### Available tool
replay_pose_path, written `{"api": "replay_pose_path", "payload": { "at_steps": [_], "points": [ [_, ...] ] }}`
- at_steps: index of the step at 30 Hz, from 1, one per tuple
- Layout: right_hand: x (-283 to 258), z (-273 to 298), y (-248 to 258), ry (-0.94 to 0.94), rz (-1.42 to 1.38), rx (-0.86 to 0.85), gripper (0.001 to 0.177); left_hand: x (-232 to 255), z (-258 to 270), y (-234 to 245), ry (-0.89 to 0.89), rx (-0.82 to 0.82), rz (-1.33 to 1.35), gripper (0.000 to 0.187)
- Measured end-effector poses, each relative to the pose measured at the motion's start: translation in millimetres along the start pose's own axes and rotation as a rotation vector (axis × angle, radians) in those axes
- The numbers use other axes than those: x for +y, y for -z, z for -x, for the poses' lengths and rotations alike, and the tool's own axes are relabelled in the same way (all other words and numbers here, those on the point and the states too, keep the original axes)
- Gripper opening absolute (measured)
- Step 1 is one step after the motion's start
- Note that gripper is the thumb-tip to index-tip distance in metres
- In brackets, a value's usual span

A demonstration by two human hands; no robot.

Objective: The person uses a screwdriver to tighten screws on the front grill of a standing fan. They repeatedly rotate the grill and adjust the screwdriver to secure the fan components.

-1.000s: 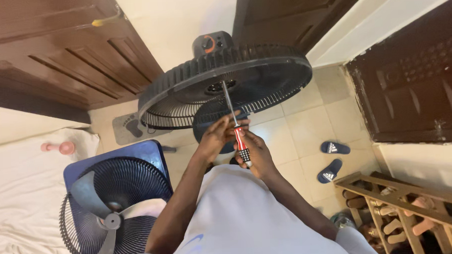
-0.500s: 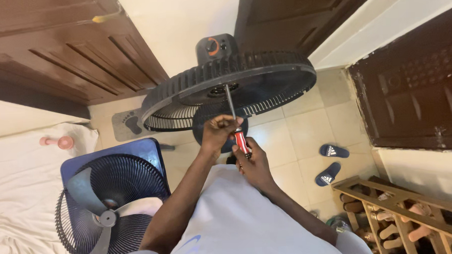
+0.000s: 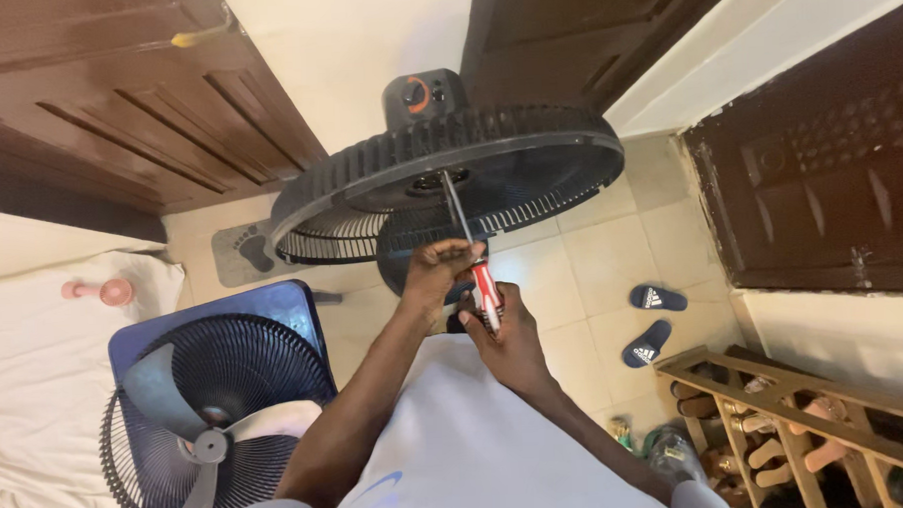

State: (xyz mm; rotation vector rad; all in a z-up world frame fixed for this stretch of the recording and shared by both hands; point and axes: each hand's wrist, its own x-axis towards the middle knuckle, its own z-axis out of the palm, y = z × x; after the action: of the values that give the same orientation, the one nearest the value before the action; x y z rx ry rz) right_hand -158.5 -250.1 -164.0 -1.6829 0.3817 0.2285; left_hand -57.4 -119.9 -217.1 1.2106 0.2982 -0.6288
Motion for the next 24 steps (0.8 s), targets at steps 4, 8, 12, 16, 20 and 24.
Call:
{"api": "replay_pose_path", "payload": {
  "at_steps": [4,8,12,16,20,24],
  "points": [
    [10,-3,-6,-0.012,-0.151,-0.138,0.024,3,5,2,0.007,-0.047,0.076,0.037],
    [18,-12,-4,-0.476,-1.341,-0.6,0.03,24,21,22,0.059,-0.444,0.335,0.043],
    [20,-10,-7,-0.414,-1.535,-0.69,0.032,38,23,24,-0.046,-0.437,0.014,0.048],
    [14,-2,-23,-0.229,-0.523,-0.056,0.023,41,28,12,-0.059,-0.166,-0.289,0.045],
    [12,10,-26,0.031,-0.033,0.009,0.026,39,35,0,-0.038,0.032,-0.524,0.039],
    [13,2,-12,-0.241,-0.784,-0.278,0.026,38,38,15,-0.049,-0.337,0.023,0.038]
  ]
}}
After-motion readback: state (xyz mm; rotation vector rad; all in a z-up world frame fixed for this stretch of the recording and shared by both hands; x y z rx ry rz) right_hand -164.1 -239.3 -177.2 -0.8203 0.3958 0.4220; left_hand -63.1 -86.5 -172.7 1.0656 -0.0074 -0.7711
